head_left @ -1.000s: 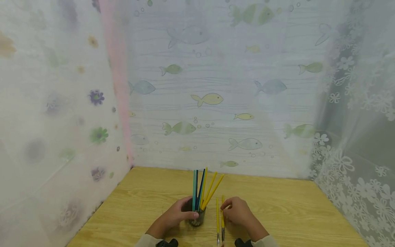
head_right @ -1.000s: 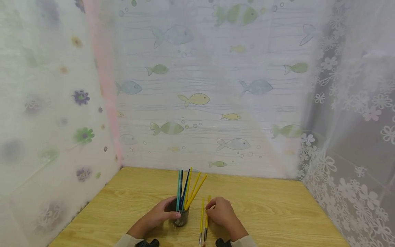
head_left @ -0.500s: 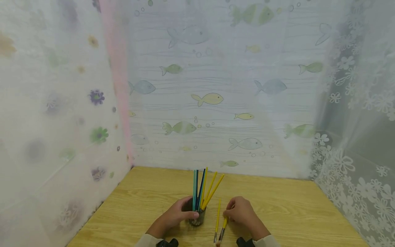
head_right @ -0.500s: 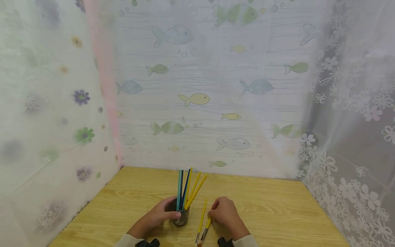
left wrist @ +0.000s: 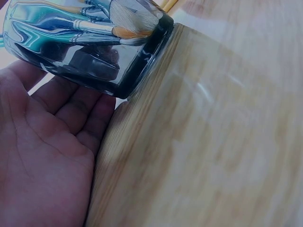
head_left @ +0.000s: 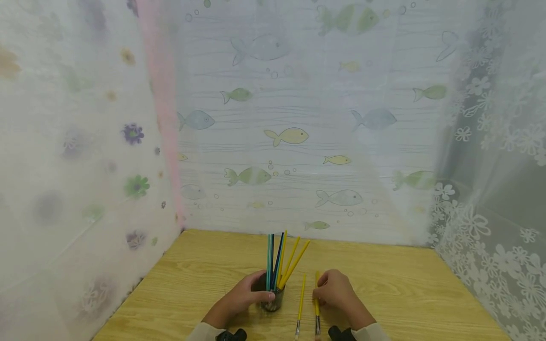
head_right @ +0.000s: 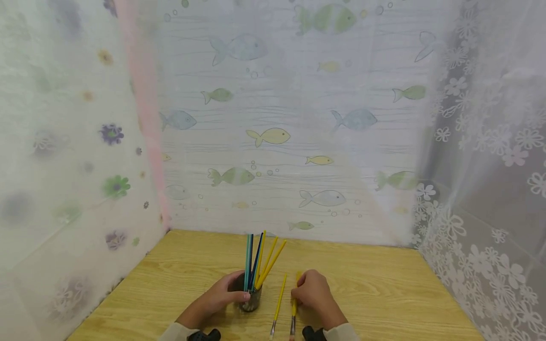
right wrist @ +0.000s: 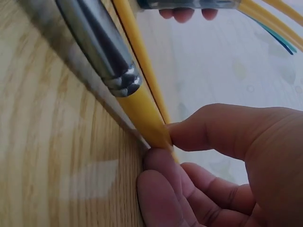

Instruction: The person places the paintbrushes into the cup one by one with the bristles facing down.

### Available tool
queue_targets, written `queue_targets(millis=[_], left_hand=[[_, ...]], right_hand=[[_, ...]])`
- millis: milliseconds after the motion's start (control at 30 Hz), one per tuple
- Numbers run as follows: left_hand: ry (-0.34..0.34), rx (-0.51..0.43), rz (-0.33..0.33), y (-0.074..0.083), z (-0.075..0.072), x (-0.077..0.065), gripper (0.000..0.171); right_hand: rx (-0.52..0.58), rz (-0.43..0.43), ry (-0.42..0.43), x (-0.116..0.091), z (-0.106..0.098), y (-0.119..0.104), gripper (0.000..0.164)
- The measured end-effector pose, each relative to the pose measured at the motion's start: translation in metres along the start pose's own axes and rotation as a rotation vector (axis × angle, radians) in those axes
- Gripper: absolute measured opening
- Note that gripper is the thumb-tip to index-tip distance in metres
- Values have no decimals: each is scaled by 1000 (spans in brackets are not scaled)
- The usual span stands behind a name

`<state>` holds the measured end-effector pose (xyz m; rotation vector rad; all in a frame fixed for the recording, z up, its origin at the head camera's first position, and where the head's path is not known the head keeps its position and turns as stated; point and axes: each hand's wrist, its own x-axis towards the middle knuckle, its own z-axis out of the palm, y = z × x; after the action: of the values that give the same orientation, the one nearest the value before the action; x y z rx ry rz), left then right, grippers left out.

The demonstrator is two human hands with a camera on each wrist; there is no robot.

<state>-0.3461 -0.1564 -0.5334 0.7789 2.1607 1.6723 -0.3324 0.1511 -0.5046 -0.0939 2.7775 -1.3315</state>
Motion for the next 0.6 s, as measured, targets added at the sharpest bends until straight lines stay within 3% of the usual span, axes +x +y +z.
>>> queue_targets(millis=[233,600], left_hand=[[-8,-3,15,1,0,0,66],[-1,11,2,-2,-1,0,71]], right_hand=[[56,55,23,4,0,2,30],[153,21,114,-1,-5,-13,37]])
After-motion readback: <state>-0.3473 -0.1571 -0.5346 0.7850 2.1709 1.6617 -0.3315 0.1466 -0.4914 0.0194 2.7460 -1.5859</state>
